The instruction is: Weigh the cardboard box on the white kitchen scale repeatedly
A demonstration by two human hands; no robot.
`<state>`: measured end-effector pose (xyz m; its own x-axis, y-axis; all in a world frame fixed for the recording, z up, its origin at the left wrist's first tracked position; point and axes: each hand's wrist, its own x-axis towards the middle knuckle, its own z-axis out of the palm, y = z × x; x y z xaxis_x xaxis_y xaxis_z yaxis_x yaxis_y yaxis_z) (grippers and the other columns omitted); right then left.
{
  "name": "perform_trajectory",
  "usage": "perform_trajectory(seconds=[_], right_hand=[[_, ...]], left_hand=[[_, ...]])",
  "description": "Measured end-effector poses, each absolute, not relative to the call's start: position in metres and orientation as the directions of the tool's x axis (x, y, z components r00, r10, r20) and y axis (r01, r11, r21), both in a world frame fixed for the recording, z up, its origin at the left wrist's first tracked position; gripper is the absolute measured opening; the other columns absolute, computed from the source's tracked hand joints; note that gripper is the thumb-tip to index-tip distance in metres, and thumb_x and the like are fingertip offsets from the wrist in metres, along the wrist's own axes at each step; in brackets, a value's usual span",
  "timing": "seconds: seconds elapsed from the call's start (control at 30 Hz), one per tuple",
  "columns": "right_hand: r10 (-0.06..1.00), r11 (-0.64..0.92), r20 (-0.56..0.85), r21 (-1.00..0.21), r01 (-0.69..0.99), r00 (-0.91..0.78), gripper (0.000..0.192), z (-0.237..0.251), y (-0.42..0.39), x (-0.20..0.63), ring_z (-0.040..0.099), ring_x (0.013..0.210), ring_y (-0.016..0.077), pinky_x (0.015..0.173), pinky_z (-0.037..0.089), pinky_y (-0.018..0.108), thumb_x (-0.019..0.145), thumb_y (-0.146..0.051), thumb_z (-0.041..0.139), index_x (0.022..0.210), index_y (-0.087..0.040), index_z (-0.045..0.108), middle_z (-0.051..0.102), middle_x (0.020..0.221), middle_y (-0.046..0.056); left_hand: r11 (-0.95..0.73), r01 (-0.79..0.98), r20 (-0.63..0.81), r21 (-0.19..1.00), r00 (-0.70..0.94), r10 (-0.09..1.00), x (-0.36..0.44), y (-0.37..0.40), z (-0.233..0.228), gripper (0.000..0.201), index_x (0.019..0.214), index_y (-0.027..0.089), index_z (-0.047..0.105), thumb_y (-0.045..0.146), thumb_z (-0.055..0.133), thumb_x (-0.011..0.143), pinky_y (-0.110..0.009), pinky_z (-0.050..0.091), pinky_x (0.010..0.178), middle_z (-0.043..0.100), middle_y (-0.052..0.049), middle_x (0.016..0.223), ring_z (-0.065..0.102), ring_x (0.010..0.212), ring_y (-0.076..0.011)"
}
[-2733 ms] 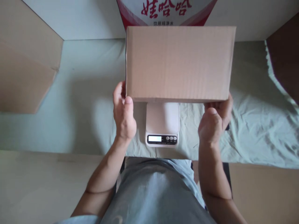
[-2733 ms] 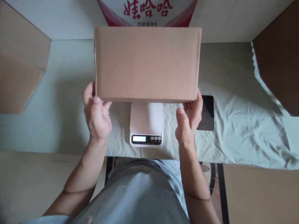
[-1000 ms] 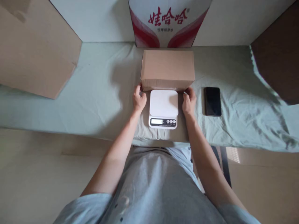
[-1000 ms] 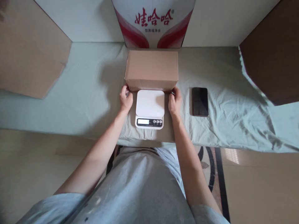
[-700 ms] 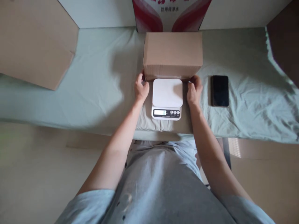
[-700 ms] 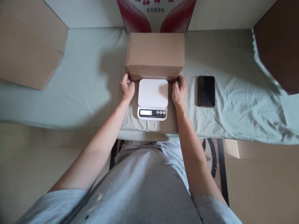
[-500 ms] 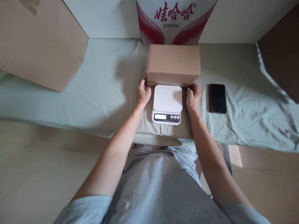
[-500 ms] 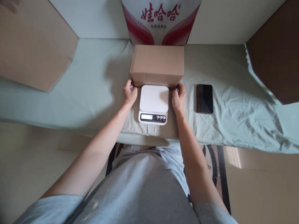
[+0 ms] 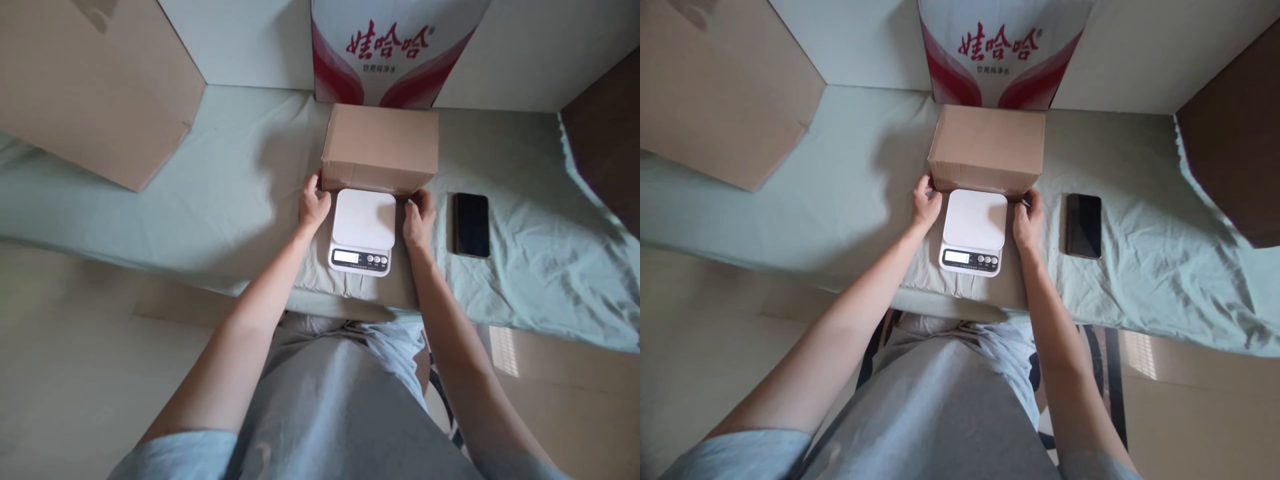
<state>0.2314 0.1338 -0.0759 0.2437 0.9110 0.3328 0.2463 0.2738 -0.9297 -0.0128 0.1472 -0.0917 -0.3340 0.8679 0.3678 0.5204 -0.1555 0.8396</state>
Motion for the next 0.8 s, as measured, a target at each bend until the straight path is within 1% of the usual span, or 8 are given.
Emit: perform_trajectory(seconds=[0.1,0.2,0.33,0.5,0.57,0.67,0.73,0.8], right_hand=[[0.914,0.267,0.324,-0.933,0.24,0.242,0.03,-0.076,0.134,0.231,0.061,0.094,0.0194,0.096,0.048,0.043,0.073,-0.019,0.049,0.101,-0.02,0.058,0.066,0.098,0.004],[0.919,0.252,0.311,-0.936,0.245,0.242,0.03,-0.073,0.133,0.231,0.061,0.095,0.0193,0.096,0.048,0.043,0.072,-0.02,0.05,0.101,-0.021,0.059,0.066,0.1,0.004],[0.928,0.234,0.281,-0.95,0.208,0.242,0.031,-0.067,0.129,0.229,0.062,0.098,0.0207,0.096,0.049,0.044,0.071,-0.019,0.05,0.1,-0.02,0.058,0.066,0.101,0.005],[0.936,0.203,0.245,-0.963,0.179,0.254,0.03,-0.058,0.124,0.223,0.062,0.097,0.0199,0.095,0.049,0.042,0.071,-0.019,0.051,0.1,-0.019,0.058,0.067,0.1,0.006],[0.937,0.188,0.225,-0.969,0.158,0.266,0.031,-0.057,0.123,0.221,0.062,0.096,0.0193,0.094,0.05,0.041,0.071,-0.02,0.052,0.102,-0.019,0.058,0.067,0.102,0.006],[0.943,0.163,0.188,-0.98,0.113,0.275,0.036,-0.058,0.124,0.224,0.062,0.096,0.0181,0.092,0.051,0.038,0.069,-0.019,0.053,0.104,-0.021,0.059,0.067,0.103,0.004],[0.955,0.136,0.147,-0.989,0.057,0.259,0.036,-0.057,0.128,0.232,0.062,0.097,0.0178,0.093,0.05,0.038,0.069,-0.021,0.053,0.105,-0.022,0.06,0.068,0.103,0.003],[0.964,0.11,0.1,-0.994,-0.025,0.245,0.035,-0.055,0.135,0.24,0.062,0.1,0.0182,0.095,0.049,0.038,0.073,-0.028,0.052,0.107,-0.023,0.061,0.068,0.106,0.003]], left_hand=[[-0.171,0.536,0.385,0.827,-0.318,0.866,-0.015,0.148,-0.093,0.048,0.113,0.015,0.057,0.0,0.052,0.069,-0.034,0.053,0.092,0.068,-0.009,0.106,0.065,0.102,-0.0204],[-0.185,0.53,0.388,0.828,-0.301,0.871,-0.017,0.149,-0.096,0.048,0.114,0.016,0.057,0.001,0.051,0.068,-0.033,0.053,0.091,0.069,-0.009,0.108,0.065,0.1,-0.0195],[-0.167,0.508,0.358,0.845,-0.306,0.882,-0.019,0.147,-0.096,0.049,0.117,0.015,0.056,0.004,0.051,0.07,-0.033,0.052,0.092,0.068,-0.01,0.11,0.066,0.1,-0.0198],[-0.132,0.496,0.323,0.858,-0.322,0.89,-0.016,0.14,-0.09,0.047,0.118,0.017,0.056,0.01,0.051,0.072,-0.033,0.051,0.093,0.069,-0.01,0.112,0.066,0.1,-0.0197],[-0.126,0.456,0.302,0.881,-0.337,0.892,-0.014,0.137,-0.088,0.043,0.117,0.017,0.057,0.014,0.052,0.074,-0.034,0.051,0.094,0.069,-0.011,0.113,0.065,0.103,-0.0203],[-0.13,0.365,0.265,0.922,-0.35,0.899,-0.016,0.134,-0.086,0.038,0.119,0.018,0.055,0.025,0.049,0.083,-0.035,0.05,0.097,0.067,-0.012,0.119,0.065,0.108,-0.0198],[-0.116,0.273,0.214,0.955,-0.363,0.907,-0.022,0.135,-0.085,0.039,0.124,0.02,0.052,0.034,0.043,0.089,-0.034,0.05,0.098,0.064,-0.012,0.125,0.063,0.114,-0.019],[-0.079,0.153,0.133,0.985,-0.379,0.916,-0.029,0.138,-0.083,0.043,0.128,0.023,0.049,0.044,0.038,0.092,-0.034,0.05,0.1,0.06,-0.011,0.133,0.059,0.121,-0.019]])
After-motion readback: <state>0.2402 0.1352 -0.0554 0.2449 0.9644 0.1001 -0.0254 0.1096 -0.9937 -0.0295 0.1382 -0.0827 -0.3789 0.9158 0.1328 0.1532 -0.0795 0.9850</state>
